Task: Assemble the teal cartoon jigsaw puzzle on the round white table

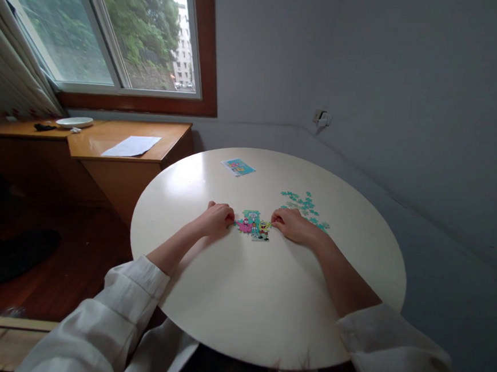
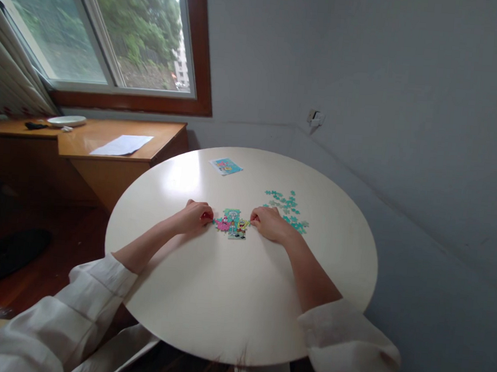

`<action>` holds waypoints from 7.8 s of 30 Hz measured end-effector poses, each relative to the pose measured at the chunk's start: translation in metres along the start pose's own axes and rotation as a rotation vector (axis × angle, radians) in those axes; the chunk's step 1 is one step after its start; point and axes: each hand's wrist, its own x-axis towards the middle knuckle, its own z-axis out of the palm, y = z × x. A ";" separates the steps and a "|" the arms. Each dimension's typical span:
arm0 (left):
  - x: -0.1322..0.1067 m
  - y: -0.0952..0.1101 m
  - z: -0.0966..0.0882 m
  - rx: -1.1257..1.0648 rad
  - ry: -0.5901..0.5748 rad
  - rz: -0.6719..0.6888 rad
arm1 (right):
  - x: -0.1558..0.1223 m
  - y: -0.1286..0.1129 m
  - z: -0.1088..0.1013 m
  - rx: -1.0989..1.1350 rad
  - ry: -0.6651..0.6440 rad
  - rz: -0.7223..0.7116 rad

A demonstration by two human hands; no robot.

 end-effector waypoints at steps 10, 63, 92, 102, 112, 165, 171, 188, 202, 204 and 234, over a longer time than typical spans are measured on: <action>-0.003 0.002 0.002 0.028 0.017 0.035 | 0.000 0.001 0.001 -0.007 0.003 -0.009; 0.000 -0.005 0.005 -0.011 0.014 0.012 | 0.001 0.001 0.002 0.000 0.021 0.002; -0.001 -0.015 -0.013 -0.027 -0.004 -0.119 | -0.001 0.000 -0.002 0.128 0.214 -0.013; -0.001 -0.014 -0.013 -0.021 -0.030 -0.211 | -0.001 0.000 -0.001 0.149 0.238 -0.028; 0.001 -0.013 -0.010 -0.014 -0.057 -0.235 | -0.001 -0.001 0.000 0.168 0.258 -0.049; 0.000 -0.014 -0.007 -0.134 0.004 -0.235 | 0.002 -0.001 0.006 0.282 0.218 -0.073; 0.000 -0.015 -0.006 -0.144 0.006 -0.231 | 0.002 0.001 0.008 0.284 0.218 -0.078; 0.003 -0.019 0.001 -0.151 0.130 -0.235 | 0.002 0.002 0.009 0.290 0.224 -0.097; 0.006 -0.015 -0.001 -0.170 0.208 -0.277 | 0.003 0.001 0.010 0.291 0.212 -0.087; 0.006 -0.015 -0.001 -0.181 0.214 -0.275 | 0.003 0.001 0.010 0.289 0.210 -0.085; 0.002 0.006 0.004 -0.393 0.356 -0.121 | 0.017 -0.027 0.033 0.233 0.451 -0.179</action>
